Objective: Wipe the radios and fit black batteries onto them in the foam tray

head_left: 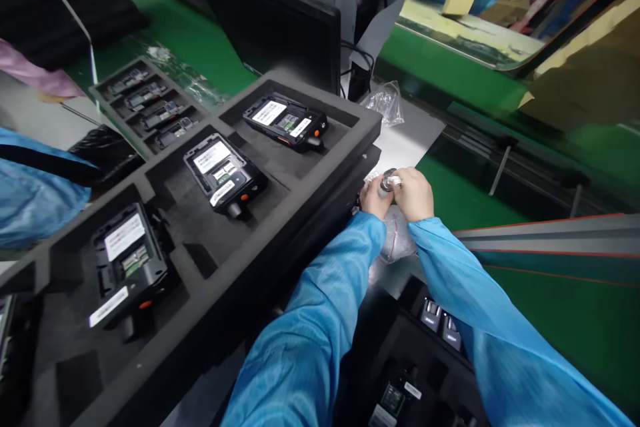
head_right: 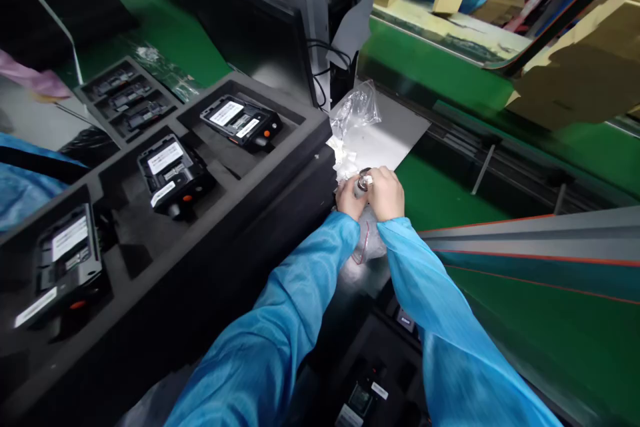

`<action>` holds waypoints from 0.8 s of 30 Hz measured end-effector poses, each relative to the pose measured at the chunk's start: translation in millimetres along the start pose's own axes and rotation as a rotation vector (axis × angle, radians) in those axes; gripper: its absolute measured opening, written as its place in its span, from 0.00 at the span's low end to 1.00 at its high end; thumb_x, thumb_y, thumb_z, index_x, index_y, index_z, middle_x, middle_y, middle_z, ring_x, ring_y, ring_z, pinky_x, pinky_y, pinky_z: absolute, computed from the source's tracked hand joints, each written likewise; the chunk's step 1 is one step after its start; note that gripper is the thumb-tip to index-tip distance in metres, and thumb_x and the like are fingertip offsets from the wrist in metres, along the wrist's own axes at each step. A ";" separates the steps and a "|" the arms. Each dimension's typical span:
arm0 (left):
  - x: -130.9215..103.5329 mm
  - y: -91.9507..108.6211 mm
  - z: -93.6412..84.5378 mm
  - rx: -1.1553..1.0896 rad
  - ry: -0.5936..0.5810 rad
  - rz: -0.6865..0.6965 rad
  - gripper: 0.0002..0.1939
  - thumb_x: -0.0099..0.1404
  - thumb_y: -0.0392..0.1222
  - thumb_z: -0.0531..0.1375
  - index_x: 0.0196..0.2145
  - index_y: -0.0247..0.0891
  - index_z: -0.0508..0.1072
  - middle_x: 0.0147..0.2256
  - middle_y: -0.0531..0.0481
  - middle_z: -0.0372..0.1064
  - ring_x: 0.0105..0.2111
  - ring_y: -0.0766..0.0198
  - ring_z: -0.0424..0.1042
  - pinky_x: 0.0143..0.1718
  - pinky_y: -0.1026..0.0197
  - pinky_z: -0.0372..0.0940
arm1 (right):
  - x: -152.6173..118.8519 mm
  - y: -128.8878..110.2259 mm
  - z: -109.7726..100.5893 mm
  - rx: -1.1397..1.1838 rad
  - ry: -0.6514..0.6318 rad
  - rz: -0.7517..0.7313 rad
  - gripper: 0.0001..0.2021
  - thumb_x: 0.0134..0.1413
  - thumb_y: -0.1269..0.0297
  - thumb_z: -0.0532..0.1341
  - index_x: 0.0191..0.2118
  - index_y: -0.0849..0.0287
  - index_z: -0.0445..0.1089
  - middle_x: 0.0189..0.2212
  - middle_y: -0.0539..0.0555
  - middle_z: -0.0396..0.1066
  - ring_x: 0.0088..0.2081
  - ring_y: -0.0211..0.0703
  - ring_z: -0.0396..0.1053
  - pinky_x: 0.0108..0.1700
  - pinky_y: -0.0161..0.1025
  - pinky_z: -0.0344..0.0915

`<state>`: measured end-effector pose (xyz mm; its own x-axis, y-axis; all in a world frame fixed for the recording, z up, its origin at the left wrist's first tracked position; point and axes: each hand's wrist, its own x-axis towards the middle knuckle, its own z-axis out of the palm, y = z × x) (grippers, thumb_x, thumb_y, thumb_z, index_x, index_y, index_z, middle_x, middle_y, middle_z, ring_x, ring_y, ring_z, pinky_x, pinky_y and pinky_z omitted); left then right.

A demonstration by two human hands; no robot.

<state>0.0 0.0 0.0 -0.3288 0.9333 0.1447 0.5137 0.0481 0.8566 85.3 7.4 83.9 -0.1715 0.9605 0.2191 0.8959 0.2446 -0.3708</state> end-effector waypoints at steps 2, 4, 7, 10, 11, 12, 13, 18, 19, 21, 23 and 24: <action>0.0 1.7 -1.5 -0.006 -0.008 -0.006 0.23 0.53 0.43 0.65 0.48 0.39 0.71 0.44 0.42 0.70 0.48 0.55 0.68 0.50 0.57 0.63 | 2.1 -1.7 -1.0 0.037 0.007 0.026 0.07 0.51 0.68 0.54 0.35 0.59 0.68 0.34 0.57 0.66 0.39 0.47 0.61 0.40 0.40 0.57; -0.6 4.0 -4.4 -0.017 -0.023 -0.008 0.25 0.52 0.43 0.66 0.49 0.40 0.71 0.45 0.42 0.70 0.49 0.54 0.67 0.51 0.56 0.62 | 3.1 -5.2 -5.6 0.089 0.038 0.073 0.06 0.50 0.67 0.56 0.34 0.59 0.67 0.35 0.57 0.66 0.40 0.47 0.61 0.41 0.41 0.58; -5.0 9.1 -13.9 -0.042 -0.050 0.008 0.34 0.50 0.45 0.68 0.54 0.40 0.66 0.49 0.42 0.68 0.51 0.53 0.65 0.53 0.55 0.61 | -6.5 -17.1 -25.4 0.179 0.100 0.172 0.07 0.52 0.62 0.56 0.36 0.59 0.64 0.35 0.56 0.66 0.37 0.45 0.63 0.40 0.41 0.60; -19.2 18.9 -34.8 -0.082 -0.071 0.035 0.38 0.51 0.43 0.67 0.58 0.37 0.61 0.52 0.39 0.64 0.53 0.52 0.63 0.54 0.55 0.60 | -38.7 -36.7 -62.6 0.470 0.045 0.276 0.10 0.54 0.57 0.56 0.37 0.58 0.60 0.30 0.52 0.65 0.31 0.40 0.63 0.33 0.38 0.62; -27.4 24.3 -45.1 -0.099 -0.079 0.044 0.36 0.53 0.42 0.65 0.59 0.36 0.60 0.51 0.39 0.64 0.51 0.54 0.64 0.53 0.55 0.61 | -54.0 -43.5 -77.2 0.666 -0.015 0.322 0.10 0.55 0.56 0.57 0.37 0.57 0.59 0.29 0.51 0.65 0.30 0.39 0.63 0.33 0.37 0.62; -37.6 31.0 -57.1 -0.118 -0.087 0.052 0.34 0.55 0.41 0.63 0.59 0.36 0.60 0.50 0.40 0.65 0.49 0.56 0.66 0.51 0.57 0.63 | -70.5 -49.7 -92.0 0.889 -0.092 0.372 0.11 0.55 0.56 0.57 0.37 0.57 0.58 0.30 0.51 0.65 0.30 0.38 0.63 0.33 0.37 0.62; -49.7 39.1 -70.5 -0.137 -0.095 0.056 0.30 0.58 0.40 0.61 0.58 0.38 0.61 0.48 0.42 0.66 0.45 0.58 0.68 0.48 0.58 0.64 | -87.6 -54.9 -106.1 1.092 -0.165 0.424 0.11 0.55 0.56 0.58 0.38 0.56 0.58 0.31 0.51 0.65 0.30 0.38 0.63 0.34 0.37 0.62; -128.6 96.2 -145.9 -0.240 -0.191 0.035 0.12 0.66 0.44 0.53 0.42 0.41 0.73 0.32 0.50 0.65 0.30 0.65 0.65 0.33 0.61 0.62 | -167.8 -58.8 -159.1 1.512 -0.344 0.594 0.11 0.55 0.58 0.60 0.42 0.55 0.62 0.27 0.49 0.62 0.27 0.36 0.59 0.29 0.35 0.59; -144.9 109.0 -158.7 -0.303 -0.259 0.022 0.10 0.65 0.45 0.55 0.39 0.41 0.74 0.30 0.51 0.64 0.29 0.65 0.63 0.32 0.61 0.61 | -181.8 -56.0 -166.8 1.535 -0.351 0.602 0.10 0.55 0.58 0.60 0.40 0.55 0.62 0.25 0.49 0.61 0.26 0.36 0.58 0.28 0.34 0.58; -174.6 133.7 -177.7 -0.363 -0.397 0.023 0.08 0.61 0.46 0.60 0.37 0.43 0.75 0.26 0.53 0.59 0.28 0.65 0.60 0.30 0.61 0.59 | -208.2 -48.9 -181.4 1.562 -0.357 0.598 0.08 0.56 0.60 0.60 0.38 0.57 0.63 0.24 0.48 0.62 0.25 0.34 0.58 0.27 0.33 0.56; -199.9 155.5 -186.9 -0.357 -0.502 0.044 0.08 0.57 0.45 0.64 0.35 0.44 0.76 0.24 0.54 0.56 0.28 0.65 0.59 0.30 0.62 0.57 | -233.0 -40.3 -195.9 1.557 -0.362 0.591 0.08 0.56 0.60 0.60 0.37 0.58 0.64 0.24 0.49 0.63 0.25 0.33 0.59 0.27 0.32 0.56; -211.1 165.0 -188.0 -0.337 -0.533 0.059 0.07 0.56 0.45 0.65 0.34 0.44 0.76 0.24 0.54 0.56 0.27 0.65 0.58 0.30 0.62 0.56 | -245.0 -35.4 -203.0 1.545 -0.370 0.592 0.09 0.56 0.60 0.60 0.37 0.59 0.64 0.25 0.49 0.64 0.25 0.33 0.60 0.27 0.31 0.57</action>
<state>5.2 -256.0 203.9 0.1771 0.9842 0.0042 0.2130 -0.0425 0.9761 178.7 -263.4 226.5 -0.2638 0.8838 -0.3864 -0.3010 -0.4560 -0.8375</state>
